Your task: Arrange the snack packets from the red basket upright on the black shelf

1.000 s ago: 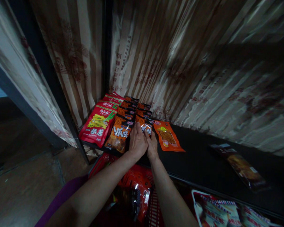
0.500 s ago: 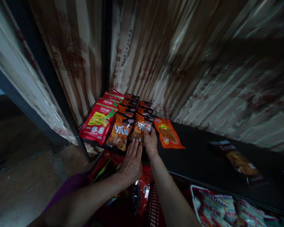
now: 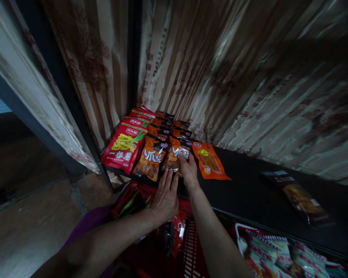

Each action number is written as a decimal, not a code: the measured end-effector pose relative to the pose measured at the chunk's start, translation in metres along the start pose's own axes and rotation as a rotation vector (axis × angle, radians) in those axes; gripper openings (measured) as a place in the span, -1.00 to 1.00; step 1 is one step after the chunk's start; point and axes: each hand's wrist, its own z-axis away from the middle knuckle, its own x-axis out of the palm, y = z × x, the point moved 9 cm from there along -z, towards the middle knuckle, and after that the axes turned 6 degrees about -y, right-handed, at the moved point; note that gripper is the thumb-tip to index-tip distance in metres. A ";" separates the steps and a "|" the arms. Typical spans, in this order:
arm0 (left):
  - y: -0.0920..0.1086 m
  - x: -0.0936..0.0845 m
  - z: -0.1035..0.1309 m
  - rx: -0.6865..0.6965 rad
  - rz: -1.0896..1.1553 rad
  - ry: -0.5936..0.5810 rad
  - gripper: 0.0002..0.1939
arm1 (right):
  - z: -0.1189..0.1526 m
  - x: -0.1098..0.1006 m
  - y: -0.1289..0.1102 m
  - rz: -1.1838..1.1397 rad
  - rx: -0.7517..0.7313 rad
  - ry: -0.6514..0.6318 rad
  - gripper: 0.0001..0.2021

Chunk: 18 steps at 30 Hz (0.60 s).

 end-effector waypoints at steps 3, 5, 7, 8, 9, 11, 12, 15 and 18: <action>0.002 -0.004 0.002 0.030 -0.020 0.036 -0.30 | 0.001 -0.001 0.000 0.021 -0.018 0.005 -0.43; 0.009 -0.009 0.006 0.099 -0.045 0.077 -0.32 | 0.004 -0.004 -0.005 0.053 -0.028 0.019 -0.38; 0.017 -0.016 0.011 0.187 -0.074 0.129 -0.35 | 0.008 -0.007 -0.011 0.099 -0.031 0.038 -0.31; 0.020 -0.021 0.014 0.222 -0.090 0.157 -0.38 | 0.009 -0.008 -0.013 0.122 -0.029 0.044 -0.29; 0.021 -0.026 0.017 0.245 -0.107 0.185 -0.41 | 0.010 -0.009 -0.016 0.139 -0.028 0.044 -0.27; 0.018 -0.038 0.020 0.258 -0.150 0.240 -0.47 | 0.013 -0.008 -0.020 0.147 -0.043 0.022 -0.27; 0.015 -0.044 0.022 0.254 -0.176 0.268 -0.49 | 0.014 -0.006 -0.022 0.140 -0.058 0.006 -0.27; 0.001 -0.065 0.026 0.206 -0.243 0.350 -0.52 | 0.019 -0.004 -0.024 0.115 -0.088 -0.030 -0.27; -0.021 -0.082 0.027 0.096 -0.264 0.378 -0.50 | 0.023 -0.005 -0.022 0.108 -0.053 -0.034 -0.25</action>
